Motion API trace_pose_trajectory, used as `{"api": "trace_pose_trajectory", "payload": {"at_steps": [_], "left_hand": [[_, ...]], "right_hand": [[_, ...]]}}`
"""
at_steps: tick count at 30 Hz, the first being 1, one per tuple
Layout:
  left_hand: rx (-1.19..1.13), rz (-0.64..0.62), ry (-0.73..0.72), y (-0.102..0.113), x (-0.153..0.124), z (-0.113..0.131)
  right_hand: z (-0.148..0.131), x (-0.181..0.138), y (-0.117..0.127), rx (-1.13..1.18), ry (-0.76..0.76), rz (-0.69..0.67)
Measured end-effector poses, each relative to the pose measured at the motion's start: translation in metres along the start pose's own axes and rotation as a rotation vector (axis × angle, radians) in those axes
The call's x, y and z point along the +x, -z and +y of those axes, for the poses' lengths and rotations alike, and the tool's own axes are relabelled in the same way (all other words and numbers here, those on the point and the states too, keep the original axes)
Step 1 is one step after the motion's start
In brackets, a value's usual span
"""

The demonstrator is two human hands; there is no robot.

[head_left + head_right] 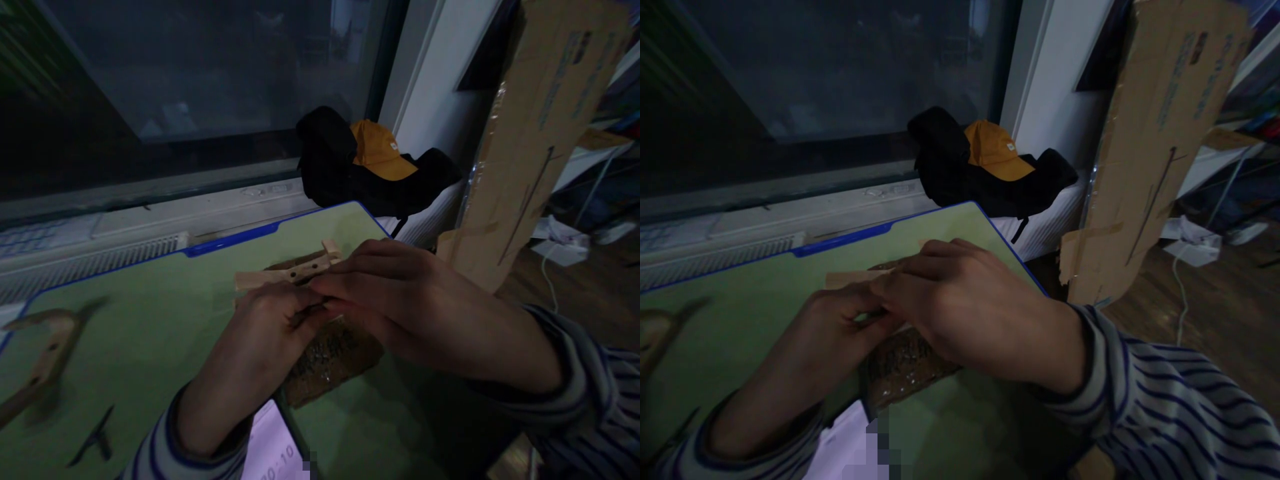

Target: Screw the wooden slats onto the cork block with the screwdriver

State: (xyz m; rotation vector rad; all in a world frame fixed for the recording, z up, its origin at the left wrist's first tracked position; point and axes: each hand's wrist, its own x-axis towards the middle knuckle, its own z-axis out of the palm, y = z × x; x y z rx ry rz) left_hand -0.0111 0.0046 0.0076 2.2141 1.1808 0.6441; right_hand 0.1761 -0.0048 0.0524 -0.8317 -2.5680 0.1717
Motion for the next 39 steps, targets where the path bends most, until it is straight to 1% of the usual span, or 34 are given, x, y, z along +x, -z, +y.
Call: {"api": "trace_pose_trajectory", "payload": {"at_steps": [4,8,14,16,24,30,35,39], "left_hand": [[-0.034,-0.05,-0.019,0.002,-0.001,-0.002],[-0.029,-0.065,-0.022,0.003,-0.002,-0.003],[0.029,0.02,-0.02,0.001,-0.002,-0.005],[0.062,0.028,-0.031,0.001,-0.002,-0.004],[0.07,-0.025,-0.032,0.002,-0.002,-0.002],[0.049,-0.026,-0.048,0.002,-0.002,-0.003],[0.028,-0.05,-0.036,0.001,-0.003,-0.004],[0.018,-0.054,-0.034,0.001,-0.004,-0.003]], "right_hand": [[0.0,0.001,-0.005,-0.063,0.031,0.021],[0.0,-0.001,-0.011,-0.124,0.063,0.073],[-0.002,-0.002,-0.013,-0.134,0.032,0.08],[-0.002,-0.002,-0.013,-0.134,0.029,0.088],[-0.003,-0.005,-0.017,-0.107,-0.007,0.116],[-0.006,-0.005,-0.019,-0.114,-0.038,0.147],[-0.009,-0.003,-0.021,-0.16,-0.069,0.201],[-0.01,-0.003,-0.022,-0.163,-0.066,0.202]]}}
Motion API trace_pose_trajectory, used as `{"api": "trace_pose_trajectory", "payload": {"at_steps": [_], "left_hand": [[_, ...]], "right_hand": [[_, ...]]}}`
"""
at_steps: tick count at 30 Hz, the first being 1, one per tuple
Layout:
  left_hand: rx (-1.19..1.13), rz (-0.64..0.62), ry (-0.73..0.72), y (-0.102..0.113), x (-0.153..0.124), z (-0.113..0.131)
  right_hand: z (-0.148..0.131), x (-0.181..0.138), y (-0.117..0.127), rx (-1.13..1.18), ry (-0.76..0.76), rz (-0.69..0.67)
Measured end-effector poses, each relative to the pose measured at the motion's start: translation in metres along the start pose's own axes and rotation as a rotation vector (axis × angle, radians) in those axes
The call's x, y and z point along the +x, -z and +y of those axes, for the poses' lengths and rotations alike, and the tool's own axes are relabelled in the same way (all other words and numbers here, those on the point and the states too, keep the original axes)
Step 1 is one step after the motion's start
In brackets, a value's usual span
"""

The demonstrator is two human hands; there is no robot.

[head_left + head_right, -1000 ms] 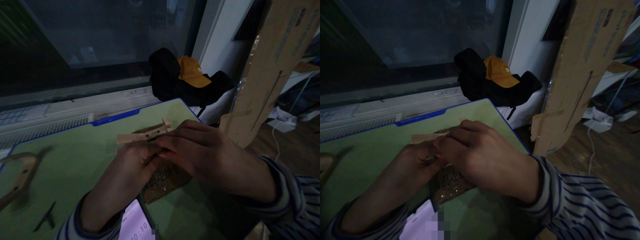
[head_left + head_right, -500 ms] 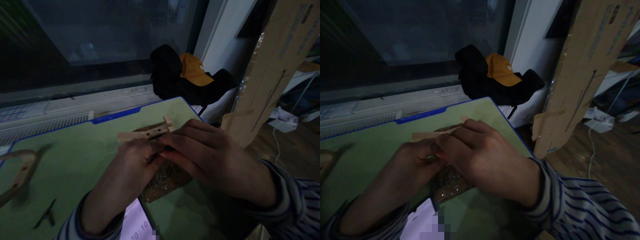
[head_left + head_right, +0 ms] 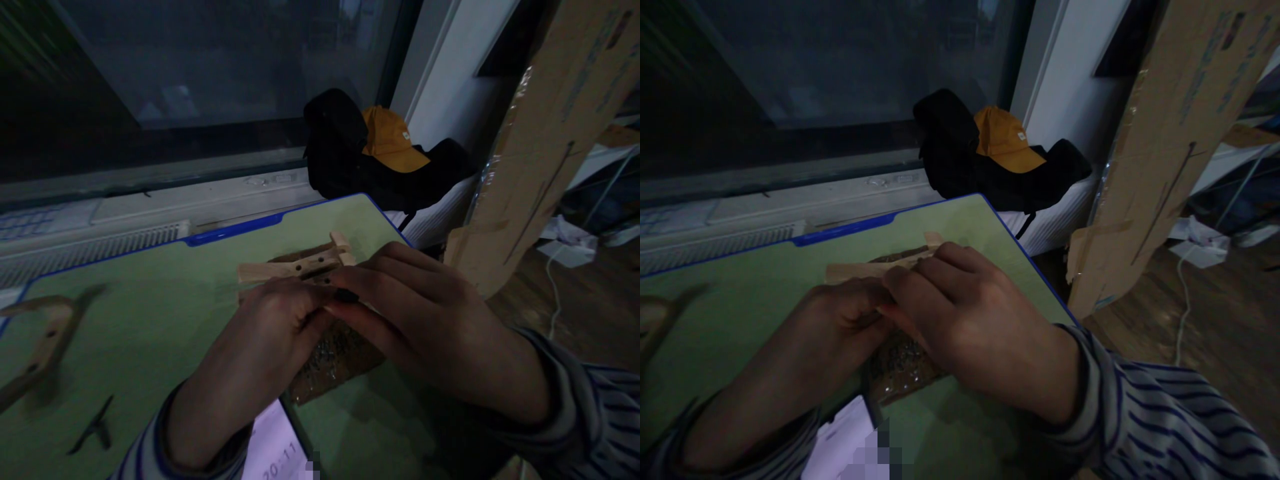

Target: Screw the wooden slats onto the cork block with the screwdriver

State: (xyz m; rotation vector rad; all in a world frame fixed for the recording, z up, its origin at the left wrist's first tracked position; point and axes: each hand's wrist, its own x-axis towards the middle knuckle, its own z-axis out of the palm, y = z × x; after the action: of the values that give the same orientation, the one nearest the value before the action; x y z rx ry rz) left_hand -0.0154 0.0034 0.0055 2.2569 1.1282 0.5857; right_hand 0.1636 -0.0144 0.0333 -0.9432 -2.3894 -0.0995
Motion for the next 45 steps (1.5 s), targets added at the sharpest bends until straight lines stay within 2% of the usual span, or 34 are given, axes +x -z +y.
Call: {"api": "trace_pose_trajectory", "payload": {"at_steps": [5,9,11,13,16,18,21,24,25,27,30,33,38,45], "left_hand": [[0.013,-0.004,0.003,-0.001,0.002,0.003],[0.048,0.042,-0.037,0.006,0.001,0.006],[0.076,0.133,-0.054,0.015,-0.004,0.007],[0.123,0.297,-0.039,0.024,-0.014,0.005],[0.21,0.473,0.016,0.029,-0.035,0.001],[0.231,0.581,0.08,0.024,-0.052,-0.004],[0.234,0.674,0.269,0.005,-0.077,-0.015],[0.289,0.744,0.397,-0.015,-0.095,-0.026],[0.261,0.694,0.397,-0.021,-0.098,-0.03],[0.201,0.706,0.397,-0.028,-0.1,-0.034],[0.135,0.689,0.378,-0.034,-0.098,-0.038],[0.111,0.667,0.422,-0.039,-0.097,-0.043],[0.071,0.746,0.447,-0.052,-0.106,-0.057],[-0.035,0.701,0.457,-0.056,-0.115,-0.073]], "right_hand": [[0.001,0.001,0.0,0.027,0.002,-0.022],[0.003,0.002,0.012,0.009,-0.022,-0.01],[0.003,-0.002,0.023,-0.035,-0.07,0.059],[0.004,-0.01,0.035,-0.072,-0.143,0.132],[0.007,-0.028,0.045,-0.006,-0.32,0.198],[0.011,-0.039,0.043,0.084,-0.452,0.283],[0.016,-0.05,0.03,0.235,-0.65,0.356],[0.022,-0.055,0.011,0.425,-0.726,0.289],[0.023,-0.056,0.005,0.472,-0.729,0.239],[0.026,-0.058,-0.004,0.516,-0.718,0.132],[0.028,-0.061,-0.014,0.486,-0.677,-0.007],[0.029,-0.063,-0.02,0.411,-0.591,-0.087],[0.031,-0.065,-0.024,0.369,-0.517,-0.199],[0.033,-0.069,-0.026,0.369,-0.527,-0.258]]}}
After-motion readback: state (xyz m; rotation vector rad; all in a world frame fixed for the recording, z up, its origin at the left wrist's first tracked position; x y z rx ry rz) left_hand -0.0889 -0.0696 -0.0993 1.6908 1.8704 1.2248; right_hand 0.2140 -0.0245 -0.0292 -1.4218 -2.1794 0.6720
